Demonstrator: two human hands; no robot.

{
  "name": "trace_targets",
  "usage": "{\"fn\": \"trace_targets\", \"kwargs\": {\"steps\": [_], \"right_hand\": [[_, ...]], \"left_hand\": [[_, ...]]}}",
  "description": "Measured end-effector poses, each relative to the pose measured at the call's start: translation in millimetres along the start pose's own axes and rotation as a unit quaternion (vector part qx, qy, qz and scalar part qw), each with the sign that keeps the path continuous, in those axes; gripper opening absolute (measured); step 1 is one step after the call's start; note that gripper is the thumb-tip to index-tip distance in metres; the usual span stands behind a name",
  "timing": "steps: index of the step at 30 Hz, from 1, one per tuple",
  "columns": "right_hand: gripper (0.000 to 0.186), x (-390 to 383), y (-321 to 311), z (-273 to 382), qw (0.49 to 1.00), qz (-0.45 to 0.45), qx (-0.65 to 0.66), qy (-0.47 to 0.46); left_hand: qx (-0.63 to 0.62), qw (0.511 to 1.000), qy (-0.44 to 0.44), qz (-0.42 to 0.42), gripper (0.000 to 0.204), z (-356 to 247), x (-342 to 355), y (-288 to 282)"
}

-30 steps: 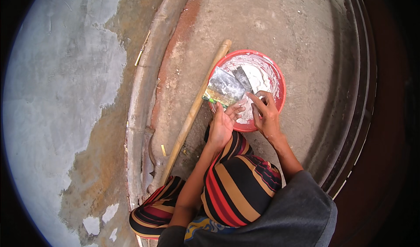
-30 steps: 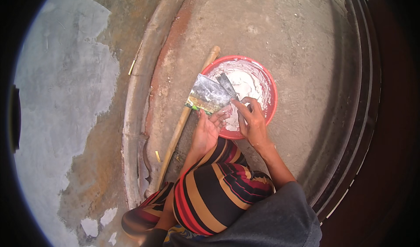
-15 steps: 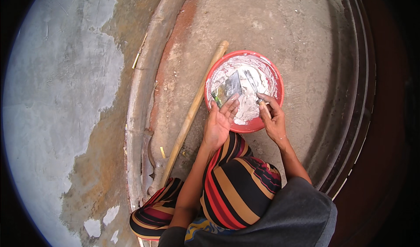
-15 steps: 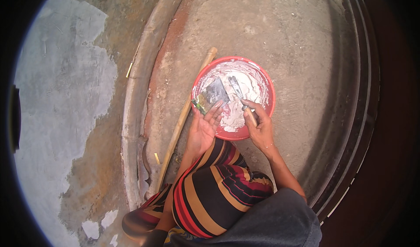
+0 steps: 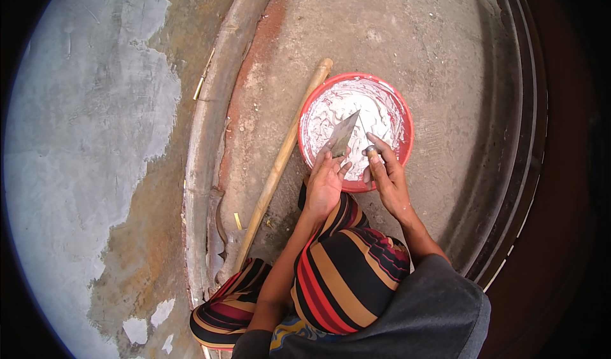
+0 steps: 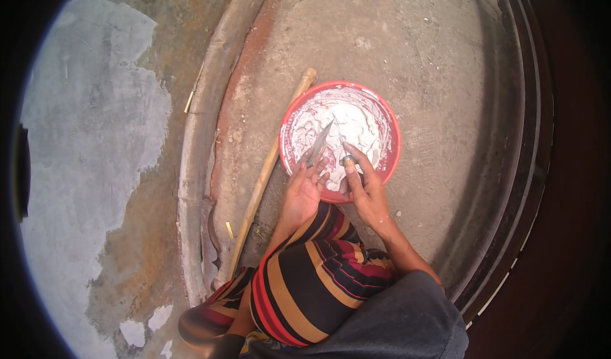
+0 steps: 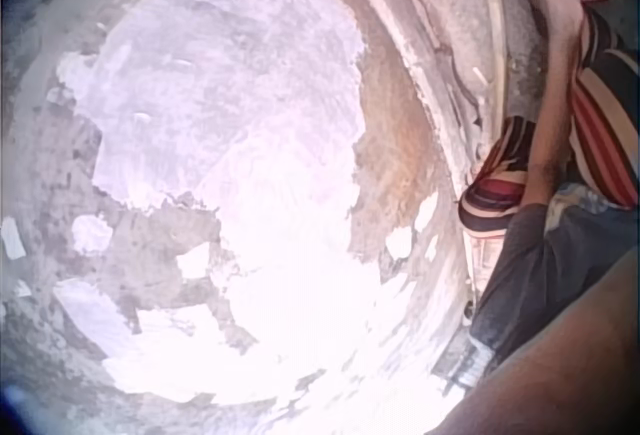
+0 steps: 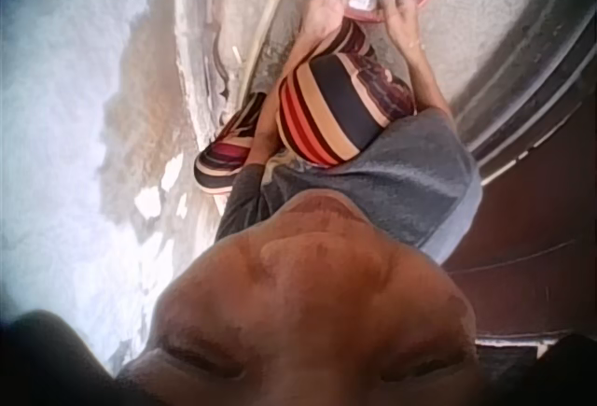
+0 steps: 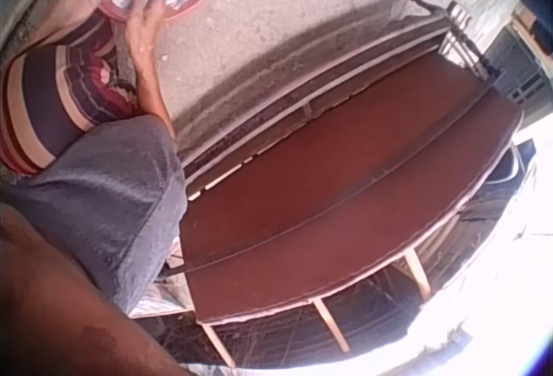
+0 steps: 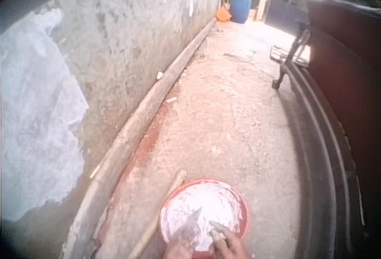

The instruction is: The person scoops white plaster from a red bucket using a trowel and applies it to a curved concrete wall. They repeatedly spread and smooth the plaster over the surface with a flat trowel.

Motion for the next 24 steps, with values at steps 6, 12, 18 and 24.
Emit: {"fn": "trace_targets", "kwargs": {"steps": [6,12,18,24], "right_hand": [[0.044,0,4,7,0.998,0.011,0.057,0.019],[0.042,6,-20,25,0.996,-0.043,0.019,-0.073],[0.037,16,-44,7,0.993,-0.078,0.081,0.034],[0.033,17,-50,-11,0.98,-0.027,0.167,0.106]], "left_hand": [[0.02,0.999,0.024,0.03,0.035,6,2,-2],[0.027,1.0,0.011,-0.012,0.039,8,5,-10],[0.116,0.986,0.117,0.02,0.028,-8,-3,7],[0.333,0.895,0.291,-0.062,0.033,-45,-8,0]]}}
Point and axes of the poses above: each hand's wrist, its own x-axis towards the middle knuckle, its own y-axis out of the palm, z = x × y, the point moved 8 cm from there along x, towards the middle knuckle, and after that the axes turned 12 degrees about -z, right-handed, at the moved point
